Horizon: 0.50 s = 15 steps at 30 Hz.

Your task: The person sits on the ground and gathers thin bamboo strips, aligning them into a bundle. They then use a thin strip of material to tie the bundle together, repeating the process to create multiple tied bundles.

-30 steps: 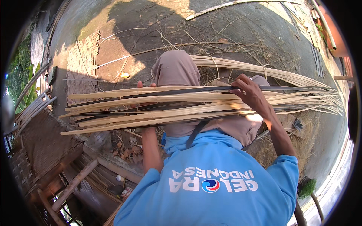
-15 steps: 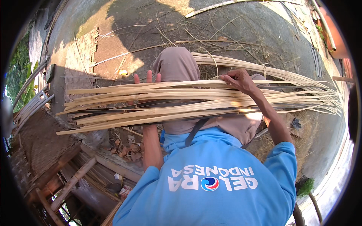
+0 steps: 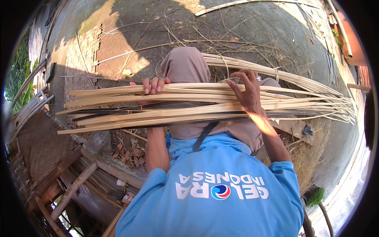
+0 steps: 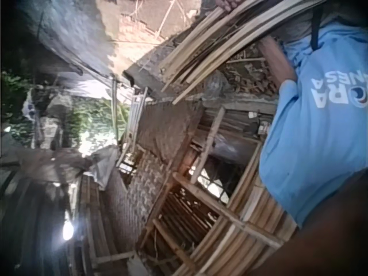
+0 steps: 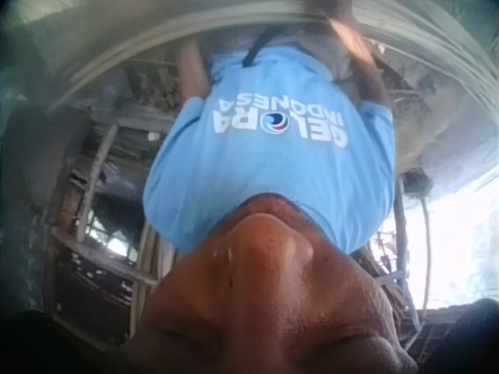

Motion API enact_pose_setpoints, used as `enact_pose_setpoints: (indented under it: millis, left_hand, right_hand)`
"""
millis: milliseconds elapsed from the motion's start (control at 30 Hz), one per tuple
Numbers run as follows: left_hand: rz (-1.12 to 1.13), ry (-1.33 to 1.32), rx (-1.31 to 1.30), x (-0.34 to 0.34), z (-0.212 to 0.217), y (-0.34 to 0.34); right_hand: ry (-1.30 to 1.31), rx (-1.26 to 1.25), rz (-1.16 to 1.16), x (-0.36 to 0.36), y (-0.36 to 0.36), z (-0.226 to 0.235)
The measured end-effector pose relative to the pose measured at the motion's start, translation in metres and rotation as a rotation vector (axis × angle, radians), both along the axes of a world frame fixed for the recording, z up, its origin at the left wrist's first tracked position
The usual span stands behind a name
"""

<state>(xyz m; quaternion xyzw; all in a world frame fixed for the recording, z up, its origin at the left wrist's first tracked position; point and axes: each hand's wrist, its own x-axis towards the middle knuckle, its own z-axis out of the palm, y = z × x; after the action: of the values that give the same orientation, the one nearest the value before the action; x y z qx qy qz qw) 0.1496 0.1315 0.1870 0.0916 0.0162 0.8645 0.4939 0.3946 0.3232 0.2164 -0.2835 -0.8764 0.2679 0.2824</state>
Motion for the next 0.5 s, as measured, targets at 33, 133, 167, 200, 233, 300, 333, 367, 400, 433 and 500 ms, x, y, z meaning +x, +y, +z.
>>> enact_pose_setpoints:
  millis: [33,133,167,200,233,300,333,367,400,433,500]
  left_hand:
    - [-0.007,0.029,0.008,-0.005,-0.003,0.001]
    - [-0.007,0.023,-0.031,-0.004,-0.003,-0.003]
    - [-0.001,0.010,-0.046,-0.003,-0.001,-0.002]
    - [-0.003,-0.001,-0.040,-0.002,0.000,-0.001]
    - [-0.005,-0.012,-0.035,0.000,0.002,0.001]
    - [-0.015,-0.024,-0.024,0.001,0.001,-0.001]
    - [-0.031,-0.026,-0.014,0.000,0.001,-0.001]
    - [-0.044,-0.030,-0.006,0.000,0.000,-0.002]
    - [-0.038,-0.024,0.007,0.000,-0.002,-0.002]
    - [-0.033,-0.019,0.019,0.000,-0.004,-0.004]
    - [-0.028,-0.017,0.018,0.001,-0.004,-0.005]
  right_hand:
    - [-0.014,-0.034,0.089,-0.005,-0.011,0.012]
    - [-0.172,-0.337,0.292,-0.022,-0.059,0.036]
    - [-0.174,-0.309,0.304,-0.029,-0.069,0.034]
    - [-0.177,-0.278,0.314,-0.034,-0.077,0.028]
    - [-0.180,-0.247,0.324,-0.037,-0.080,0.024]
    - [-0.102,-0.343,0.286,-0.038,-0.075,0.019]
    - [-0.064,-0.391,0.265,-0.038,-0.070,0.016]
    - [-0.030,-0.338,0.238,-0.035,-0.063,0.018]
    - [-0.080,-0.202,0.162,-0.030,-0.052,0.021]
    - [-0.019,-0.187,0.071,-0.024,-0.040,0.022]
    - [0.056,-0.091,-0.144,-0.014,-0.016,0.030]
